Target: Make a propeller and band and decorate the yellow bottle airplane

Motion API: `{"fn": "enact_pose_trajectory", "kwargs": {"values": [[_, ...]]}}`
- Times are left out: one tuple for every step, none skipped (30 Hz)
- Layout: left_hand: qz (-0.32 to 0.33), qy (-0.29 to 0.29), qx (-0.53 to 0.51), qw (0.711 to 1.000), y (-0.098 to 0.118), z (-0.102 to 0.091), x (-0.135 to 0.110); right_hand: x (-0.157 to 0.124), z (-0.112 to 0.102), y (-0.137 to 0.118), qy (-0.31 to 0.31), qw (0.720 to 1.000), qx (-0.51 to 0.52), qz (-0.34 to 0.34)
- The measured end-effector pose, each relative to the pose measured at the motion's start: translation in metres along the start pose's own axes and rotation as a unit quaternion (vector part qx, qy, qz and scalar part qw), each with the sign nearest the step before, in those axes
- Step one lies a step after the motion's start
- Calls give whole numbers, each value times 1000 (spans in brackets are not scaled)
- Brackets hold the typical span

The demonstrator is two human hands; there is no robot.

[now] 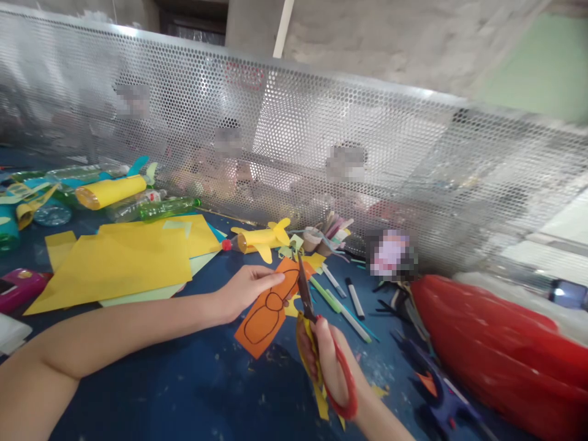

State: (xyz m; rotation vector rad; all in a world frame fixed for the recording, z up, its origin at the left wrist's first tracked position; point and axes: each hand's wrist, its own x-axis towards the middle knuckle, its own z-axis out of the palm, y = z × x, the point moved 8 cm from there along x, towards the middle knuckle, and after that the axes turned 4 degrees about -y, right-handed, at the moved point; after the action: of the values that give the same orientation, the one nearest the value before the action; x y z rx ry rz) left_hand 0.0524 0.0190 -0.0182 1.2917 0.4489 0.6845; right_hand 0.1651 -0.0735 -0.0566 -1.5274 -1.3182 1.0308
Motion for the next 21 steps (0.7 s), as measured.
{"fn": "enact_pose_trajectory", "kwargs": {"values": [[-1, -3, -8, 1000, 1, 0, 1, 0, -1, 1, 1, 1000, 0, 5], [-1, -4, -10, 1000, 1, -1, 1, 0, -2, 2, 2, 1000, -2, 10], [0, -3, -4, 1000, 2, -3, 3, 0, -3, 3, 3, 1000, -4, 15], [0, 0, 11, 1000, 2, -6, 4, 0, -3, 3, 4, 1000, -7, 18], [2, 3, 31, 1000, 3, -9, 6, 0, -4, 3, 3, 1000, -8, 21], [5, 6, 53, 999, 4, -12, 8, 0, -4, 2, 1, 1000, -8, 22], [8, 7, 76, 997, 5, -15, 9, 0, -5, 2, -3, 1000, -7, 23], [14, 7, 96, 995, 7, -17, 11, 0, -5, 1, -6, 1000, -6, 24], [20, 5, 112, 994, 8, -19, 12, 0, -5, 0, -7, 1000, -5, 26], [26, 1, 123, 992, 10, -19, 13, 0, -5, 0, -8, 1000, -4, 28], [32, -3, 133, 991, 12, -20, 13, 0, -5, -1, -8, 1000, -6, 30], [38, -7, 143, 989, 14, -20, 14, 0, -5, -2, -7, 1000, -7, 30], [45, -11, 155, 987, 17, -20, 14, 0, -5, -3, -7, 1000, -9, 28], [52, -16, 170, 984, 20, -20, 14, 0, -5, -4, -8, 1000, -12, 26], [59, -22, 189, 980, 23, -21, 15, 0, -6, -5, -9, 1000, -16, 25], [66, -28, 210, 975, 27, -22, 15, 0, -6, -5, -9, 999, -22, 27], [72, -36, 234, 969, 30, -23, 17, 0, -7, -5, -11, 999, -30, 30], [77, -44, 258, 962, 33, -24, 18, 0, -9, -5, -12, 999, -39, 36], [80, -53, 281, 955, 37, -26, 19, 0, -10, -5, -15, 998, -49, 42], [82, -61, 300, 948, 39, -27, 21, 0, -11, -5, -20, 997, -58, 48], [85, -66, 312, 944, 42, -29, 22, 0, -11, -5, -27, 996, -67, 51]]}}
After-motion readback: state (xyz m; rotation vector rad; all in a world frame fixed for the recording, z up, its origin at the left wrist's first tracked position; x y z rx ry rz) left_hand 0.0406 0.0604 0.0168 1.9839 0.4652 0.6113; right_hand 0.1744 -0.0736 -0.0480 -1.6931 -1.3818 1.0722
